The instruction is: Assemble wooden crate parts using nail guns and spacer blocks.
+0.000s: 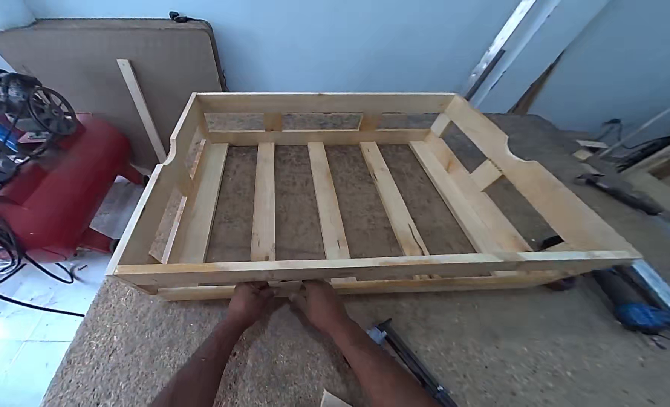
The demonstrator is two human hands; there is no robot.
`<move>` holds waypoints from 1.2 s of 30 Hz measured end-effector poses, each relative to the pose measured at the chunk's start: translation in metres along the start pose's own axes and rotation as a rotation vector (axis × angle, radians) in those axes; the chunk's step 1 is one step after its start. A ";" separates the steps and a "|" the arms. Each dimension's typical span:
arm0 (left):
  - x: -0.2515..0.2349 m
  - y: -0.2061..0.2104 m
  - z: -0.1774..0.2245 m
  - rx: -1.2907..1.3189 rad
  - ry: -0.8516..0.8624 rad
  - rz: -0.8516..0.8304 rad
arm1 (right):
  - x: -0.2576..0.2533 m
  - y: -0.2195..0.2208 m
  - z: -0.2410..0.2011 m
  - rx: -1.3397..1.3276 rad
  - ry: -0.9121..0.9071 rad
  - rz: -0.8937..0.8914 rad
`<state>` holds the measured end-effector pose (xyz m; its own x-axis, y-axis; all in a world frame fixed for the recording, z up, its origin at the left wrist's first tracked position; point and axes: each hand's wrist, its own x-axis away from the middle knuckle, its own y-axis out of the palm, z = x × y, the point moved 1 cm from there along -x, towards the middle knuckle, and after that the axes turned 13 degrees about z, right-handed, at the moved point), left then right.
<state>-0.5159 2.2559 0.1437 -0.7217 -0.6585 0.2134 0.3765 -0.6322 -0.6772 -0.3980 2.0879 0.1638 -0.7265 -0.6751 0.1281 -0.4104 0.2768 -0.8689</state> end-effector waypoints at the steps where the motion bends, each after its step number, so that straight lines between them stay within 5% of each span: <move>1: -0.001 -0.003 0.003 -0.030 -0.002 -0.033 | -0.006 0.004 0.002 0.024 0.003 -0.020; 6: -0.004 -0.010 0.015 -0.246 -0.014 -0.231 | -0.012 0.016 0.013 0.080 -0.023 -0.052; 12: -0.011 0.011 -0.012 -0.195 0.154 -0.107 | 0.009 0.017 0.007 0.092 -0.018 0.066; 15: -0.014 0.011 -0.011 -0.193 0.188 -0.099 | 0.069 0.000 0.023 -0.006 0.162 0.233; 19: -0.011 0.003 -0.002 -0.235 0.151 -0.177 | 0.163 -0.003 0.098 0.079 0.501 0.474; 21: -0.013 0.005 -0.006 -0.237 0.147 -0.179 | 0.192 0.008 0.139 0.167 0.603 0.400; 24: -0.013 0.008 -0.012 -0.234 0.166 -0.164 | 0.207 0.017 0.165 0.273 0.502 0.271; 28: -0.013 0.005 -0.015 -0.203 0.182 -0.141 | 0.191 0.021 0.156 0.284 0.338 0.152; 36: -0.010 0.004 -0.013 -0.162 0.181 -0.129 | 0.166 0.013 0.161 0.056 0.482 -0.065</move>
<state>-0.5148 2.2647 0.1299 -0.8553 -0.4839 0.1853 0.1879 -0.6230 -0.7594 -0.4353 1.8700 0.0965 -0.8780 -0.2929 0.3785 -0.4430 0.1980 -0.8744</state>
